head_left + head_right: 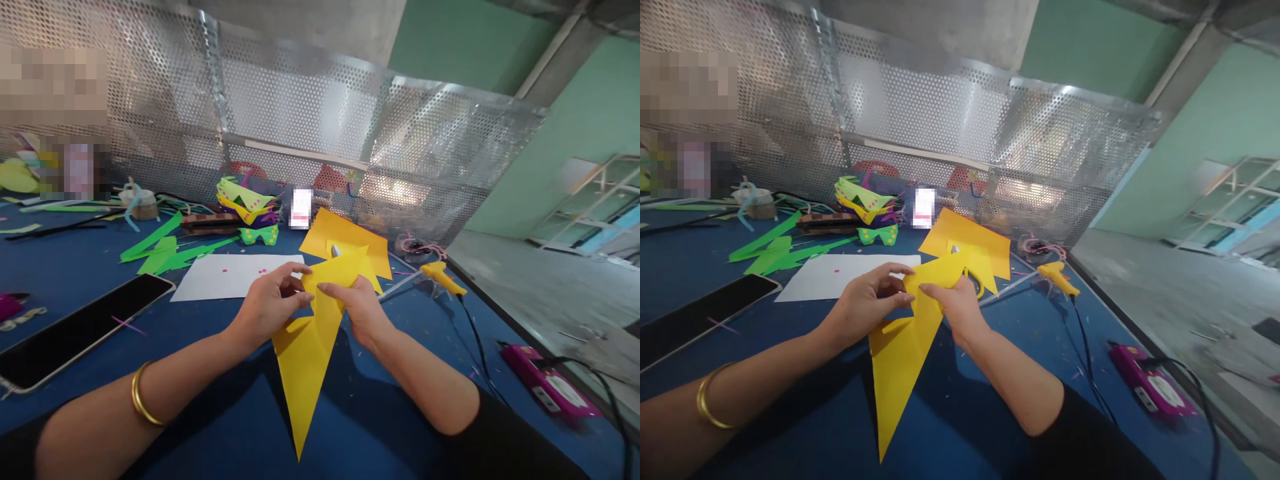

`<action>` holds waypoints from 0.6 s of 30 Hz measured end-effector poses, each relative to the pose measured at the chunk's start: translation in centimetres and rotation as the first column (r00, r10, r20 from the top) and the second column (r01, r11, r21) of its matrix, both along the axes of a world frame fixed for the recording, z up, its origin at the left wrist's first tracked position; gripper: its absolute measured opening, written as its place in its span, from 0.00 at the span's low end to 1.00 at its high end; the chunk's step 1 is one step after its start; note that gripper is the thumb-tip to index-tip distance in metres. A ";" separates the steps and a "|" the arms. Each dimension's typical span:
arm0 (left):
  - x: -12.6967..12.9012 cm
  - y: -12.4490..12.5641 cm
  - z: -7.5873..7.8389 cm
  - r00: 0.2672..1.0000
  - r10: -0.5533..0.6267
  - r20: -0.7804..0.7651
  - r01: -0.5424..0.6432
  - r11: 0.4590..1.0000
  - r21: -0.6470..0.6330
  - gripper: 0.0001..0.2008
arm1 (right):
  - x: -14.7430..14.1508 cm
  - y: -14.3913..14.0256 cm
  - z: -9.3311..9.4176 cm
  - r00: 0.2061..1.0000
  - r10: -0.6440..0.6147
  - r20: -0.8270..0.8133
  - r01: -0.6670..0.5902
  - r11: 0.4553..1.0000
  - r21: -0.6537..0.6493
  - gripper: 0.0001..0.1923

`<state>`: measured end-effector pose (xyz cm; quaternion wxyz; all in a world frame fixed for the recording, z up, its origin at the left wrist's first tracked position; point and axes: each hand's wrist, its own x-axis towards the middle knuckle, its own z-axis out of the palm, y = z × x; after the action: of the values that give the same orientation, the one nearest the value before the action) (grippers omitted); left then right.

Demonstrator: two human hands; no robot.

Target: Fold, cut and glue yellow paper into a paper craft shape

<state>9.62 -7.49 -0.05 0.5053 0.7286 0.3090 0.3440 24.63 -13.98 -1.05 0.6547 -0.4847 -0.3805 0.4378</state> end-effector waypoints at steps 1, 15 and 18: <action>0.0 0.2 -0.1 1.000 -0.015 0.009 0.016 1.000 -0.026 0.14 | 0.5 0.1 0.2 0.998 0.059 0.039 -0.058 0.998 -0.020 0.17; -0.1 0.7 0.9 0.996 0.058 0.066 -0.036 0.955 -0.294 0.11 | 22.8 -2.6 1.5 0.076 -0.032 0.997 0.801 0.597 -0.042 0.07; -0.1 0.8 1.0 0.996 0.060 0.068 -0.039 0.962 -0.270 0.10 | 24.4 -2.6 -0.4 0.042 0.075 0.996 0.829 0.554 -0.077 0.02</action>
<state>9.51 -6.71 0.95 0.6021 0.6318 0.3515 0.3388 49.03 -16.56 -1.41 0.1278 -0.9276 -0.3399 -0.0882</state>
